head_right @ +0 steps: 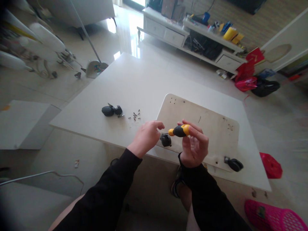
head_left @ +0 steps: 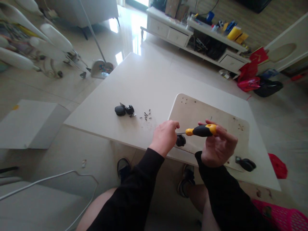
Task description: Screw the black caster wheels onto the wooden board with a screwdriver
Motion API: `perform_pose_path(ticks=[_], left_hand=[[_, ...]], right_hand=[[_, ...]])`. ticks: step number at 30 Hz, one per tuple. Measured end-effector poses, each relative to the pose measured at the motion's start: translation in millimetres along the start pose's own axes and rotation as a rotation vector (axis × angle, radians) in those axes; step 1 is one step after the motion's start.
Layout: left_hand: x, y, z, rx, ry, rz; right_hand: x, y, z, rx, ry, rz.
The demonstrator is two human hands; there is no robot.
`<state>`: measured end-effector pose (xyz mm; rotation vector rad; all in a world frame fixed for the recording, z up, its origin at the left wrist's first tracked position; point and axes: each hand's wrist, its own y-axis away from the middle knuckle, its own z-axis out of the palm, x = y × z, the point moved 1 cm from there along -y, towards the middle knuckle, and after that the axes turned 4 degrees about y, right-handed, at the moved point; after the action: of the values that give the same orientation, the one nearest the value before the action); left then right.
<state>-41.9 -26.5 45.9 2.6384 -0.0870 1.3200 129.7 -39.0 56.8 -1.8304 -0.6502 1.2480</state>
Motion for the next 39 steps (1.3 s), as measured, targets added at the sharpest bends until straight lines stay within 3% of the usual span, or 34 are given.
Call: perform_pose_path(ticks=[11,19,39], left_hand=[[9.9,3.5,2.4,-0.074,-0.041,0.006],[13.4,9.9,-0.5,-0.087,-0.064,0.0],[12.5,4.6,0.6,-0.082,-0.048,0.023]], right_hand=[[0.5,3.1,-2.7,-0.014,-0.043,0.056],[4.5,1.3,-2.7,0.037,-0.091,0.084],[6.0,3.0,-5.3,0.002,-0.152,0.094]])
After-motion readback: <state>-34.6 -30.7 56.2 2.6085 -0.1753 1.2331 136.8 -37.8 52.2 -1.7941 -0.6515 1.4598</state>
